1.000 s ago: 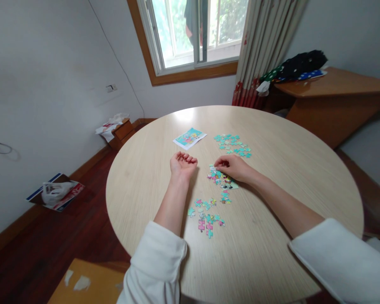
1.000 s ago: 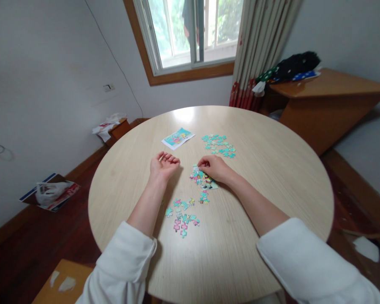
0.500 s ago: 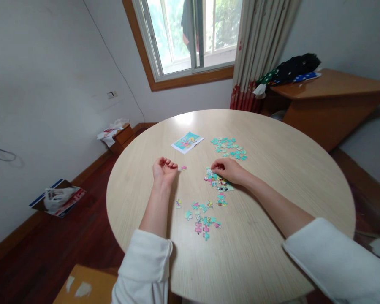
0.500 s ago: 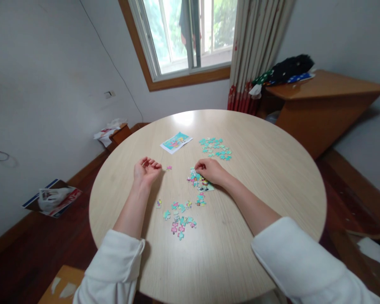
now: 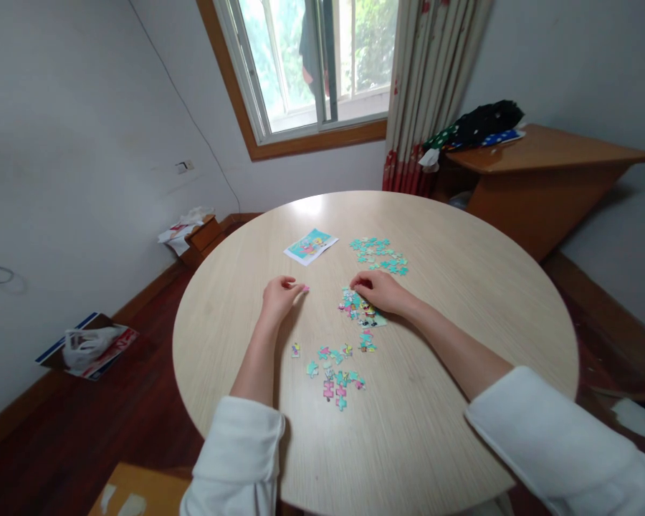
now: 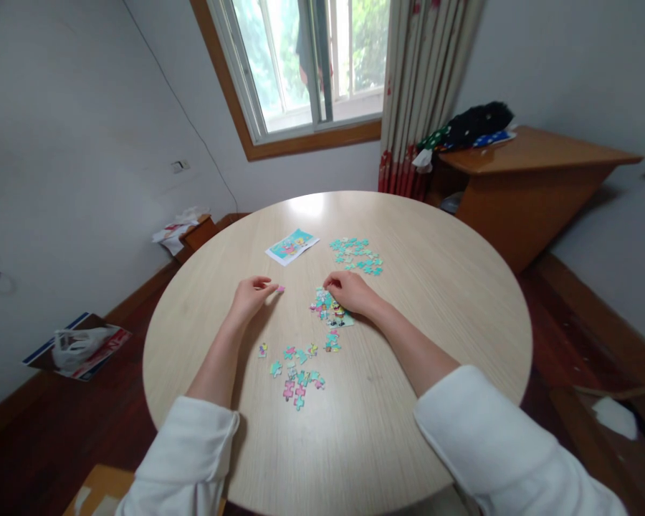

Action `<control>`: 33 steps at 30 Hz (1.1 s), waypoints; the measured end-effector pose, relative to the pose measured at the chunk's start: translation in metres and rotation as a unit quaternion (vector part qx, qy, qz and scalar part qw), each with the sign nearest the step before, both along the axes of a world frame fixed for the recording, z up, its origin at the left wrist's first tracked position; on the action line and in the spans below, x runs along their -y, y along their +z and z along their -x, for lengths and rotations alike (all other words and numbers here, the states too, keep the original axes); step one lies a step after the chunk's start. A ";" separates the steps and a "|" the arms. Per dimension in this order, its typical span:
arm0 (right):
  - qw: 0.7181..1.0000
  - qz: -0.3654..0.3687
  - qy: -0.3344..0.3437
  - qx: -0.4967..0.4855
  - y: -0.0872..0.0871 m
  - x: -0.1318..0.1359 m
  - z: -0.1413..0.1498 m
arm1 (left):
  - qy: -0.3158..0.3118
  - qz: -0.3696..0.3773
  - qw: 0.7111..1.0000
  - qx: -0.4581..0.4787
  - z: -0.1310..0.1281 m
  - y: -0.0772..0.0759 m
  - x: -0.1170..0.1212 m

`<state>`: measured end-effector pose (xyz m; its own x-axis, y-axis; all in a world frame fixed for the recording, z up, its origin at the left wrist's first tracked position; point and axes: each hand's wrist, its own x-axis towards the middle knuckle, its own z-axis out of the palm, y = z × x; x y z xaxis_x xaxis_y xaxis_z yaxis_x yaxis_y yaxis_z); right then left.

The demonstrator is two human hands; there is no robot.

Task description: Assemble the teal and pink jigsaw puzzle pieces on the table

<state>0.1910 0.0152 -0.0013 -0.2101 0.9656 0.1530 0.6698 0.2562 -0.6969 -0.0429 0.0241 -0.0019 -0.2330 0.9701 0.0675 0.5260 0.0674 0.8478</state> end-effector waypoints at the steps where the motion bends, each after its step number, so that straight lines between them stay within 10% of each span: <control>1: 1.000 -0.003 -0.005 0.000 0.000 0.000 0.000 | -0.012 0.009 0.998 -0.055 -0.001 -0.002 0.000; 8: 1.000 -0.002 -0.014 -0.007 -0.004 -0.004 -0.002 | -0.060 0.009 0.977 -0.206 -0.004 -0.009 -0.001; 33: 0.985 -0.072 -0.115 -0.107 -0.009 -0.019 -0.016 | -0.103 -0.044 0.994 -0.019 -0.012 -0.012 -0.002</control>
